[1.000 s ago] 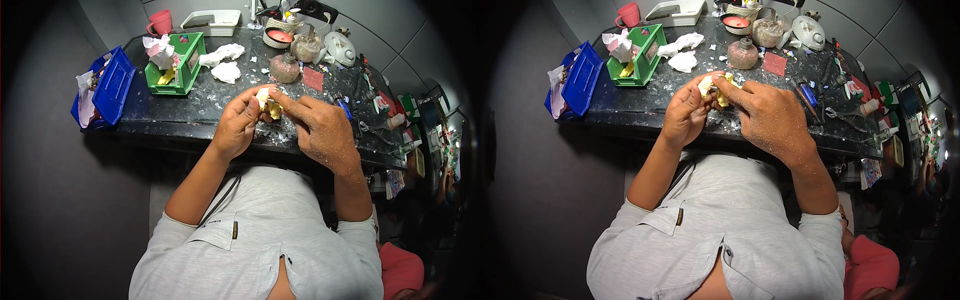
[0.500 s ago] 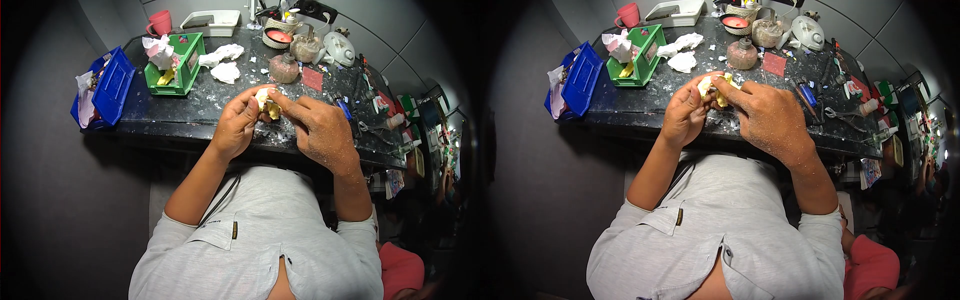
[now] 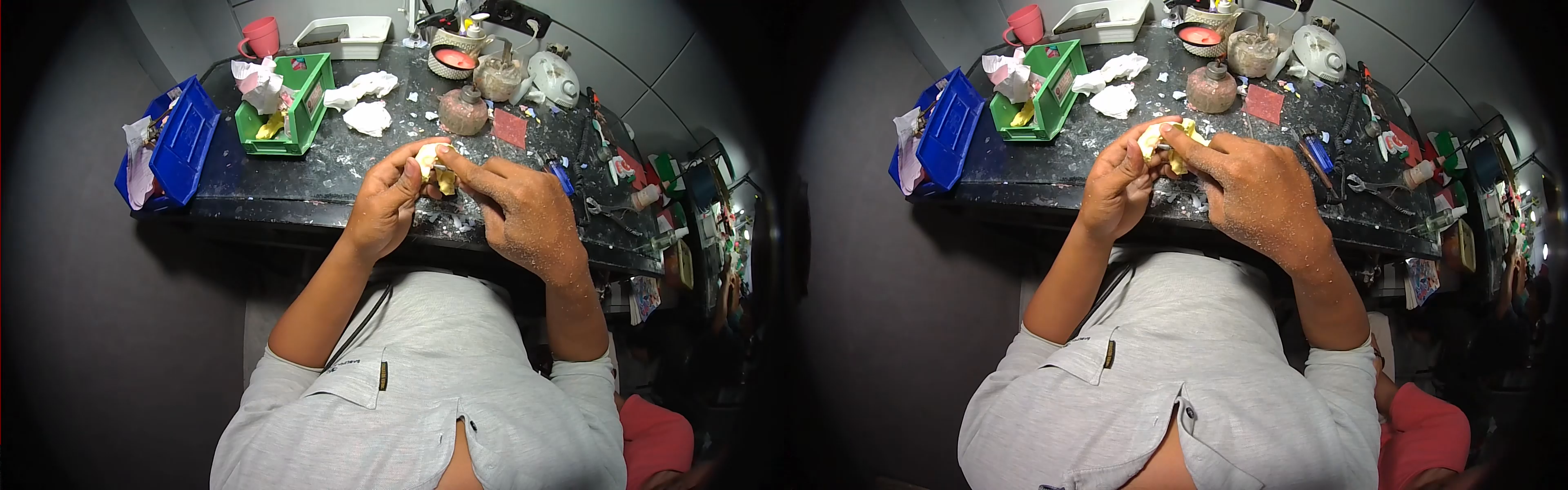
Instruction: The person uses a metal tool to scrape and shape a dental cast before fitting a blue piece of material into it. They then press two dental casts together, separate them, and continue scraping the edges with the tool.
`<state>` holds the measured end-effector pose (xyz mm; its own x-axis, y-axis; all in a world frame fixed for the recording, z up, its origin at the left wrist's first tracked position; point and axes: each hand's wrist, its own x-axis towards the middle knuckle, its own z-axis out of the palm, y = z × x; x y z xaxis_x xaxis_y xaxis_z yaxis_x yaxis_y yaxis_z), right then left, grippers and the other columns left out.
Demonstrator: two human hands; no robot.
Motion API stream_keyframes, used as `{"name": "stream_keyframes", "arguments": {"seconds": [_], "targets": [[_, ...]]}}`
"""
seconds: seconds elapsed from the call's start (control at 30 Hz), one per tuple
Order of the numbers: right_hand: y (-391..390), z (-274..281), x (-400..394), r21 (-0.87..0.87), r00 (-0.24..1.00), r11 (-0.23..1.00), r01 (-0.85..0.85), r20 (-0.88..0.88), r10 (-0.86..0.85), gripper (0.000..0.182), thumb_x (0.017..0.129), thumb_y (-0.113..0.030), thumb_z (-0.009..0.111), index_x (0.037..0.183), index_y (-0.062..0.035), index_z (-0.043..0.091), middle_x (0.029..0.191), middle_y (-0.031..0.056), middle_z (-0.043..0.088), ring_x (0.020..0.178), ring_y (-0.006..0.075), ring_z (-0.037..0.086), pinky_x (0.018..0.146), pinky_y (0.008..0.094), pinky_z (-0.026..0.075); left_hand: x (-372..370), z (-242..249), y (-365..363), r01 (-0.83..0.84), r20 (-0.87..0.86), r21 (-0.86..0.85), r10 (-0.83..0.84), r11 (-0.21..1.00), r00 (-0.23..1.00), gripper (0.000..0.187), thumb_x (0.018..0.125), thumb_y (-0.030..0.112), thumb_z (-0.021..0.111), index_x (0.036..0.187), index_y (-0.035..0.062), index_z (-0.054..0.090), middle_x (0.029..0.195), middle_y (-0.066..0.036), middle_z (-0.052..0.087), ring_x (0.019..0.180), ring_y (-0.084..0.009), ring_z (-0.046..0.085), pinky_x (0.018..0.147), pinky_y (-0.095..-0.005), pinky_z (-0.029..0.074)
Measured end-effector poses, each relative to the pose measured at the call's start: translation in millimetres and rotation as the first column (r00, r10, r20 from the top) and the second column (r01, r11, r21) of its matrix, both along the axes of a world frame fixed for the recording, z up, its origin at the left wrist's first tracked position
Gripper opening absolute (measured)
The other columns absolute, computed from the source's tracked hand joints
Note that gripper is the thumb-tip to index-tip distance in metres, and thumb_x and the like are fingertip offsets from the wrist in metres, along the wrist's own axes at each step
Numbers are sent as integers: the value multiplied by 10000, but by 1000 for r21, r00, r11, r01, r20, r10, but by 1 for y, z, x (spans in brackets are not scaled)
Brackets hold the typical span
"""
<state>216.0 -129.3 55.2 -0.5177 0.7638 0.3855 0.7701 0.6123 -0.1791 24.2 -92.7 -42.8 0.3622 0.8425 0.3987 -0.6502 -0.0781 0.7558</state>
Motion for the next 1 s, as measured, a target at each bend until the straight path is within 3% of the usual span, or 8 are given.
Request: {"name": "stream_keyframes", "arguments": {"seconds": [1.0], "targets": [[1, -1, 0, -38, 1000, 999, 15, -10, -16, 579, 850, -48, 652, 1392, -251, 622, 778, 85, 626, 644, 268, 640, 597, 400, 543, 0, 0, 0, -10, -8, -5, 10, 1000, 1000, 605, 1063, 385, 492, 1452, -73, 427, 1340, -169, 587, 1158, -213, 608, 968, -359, 471]]}}
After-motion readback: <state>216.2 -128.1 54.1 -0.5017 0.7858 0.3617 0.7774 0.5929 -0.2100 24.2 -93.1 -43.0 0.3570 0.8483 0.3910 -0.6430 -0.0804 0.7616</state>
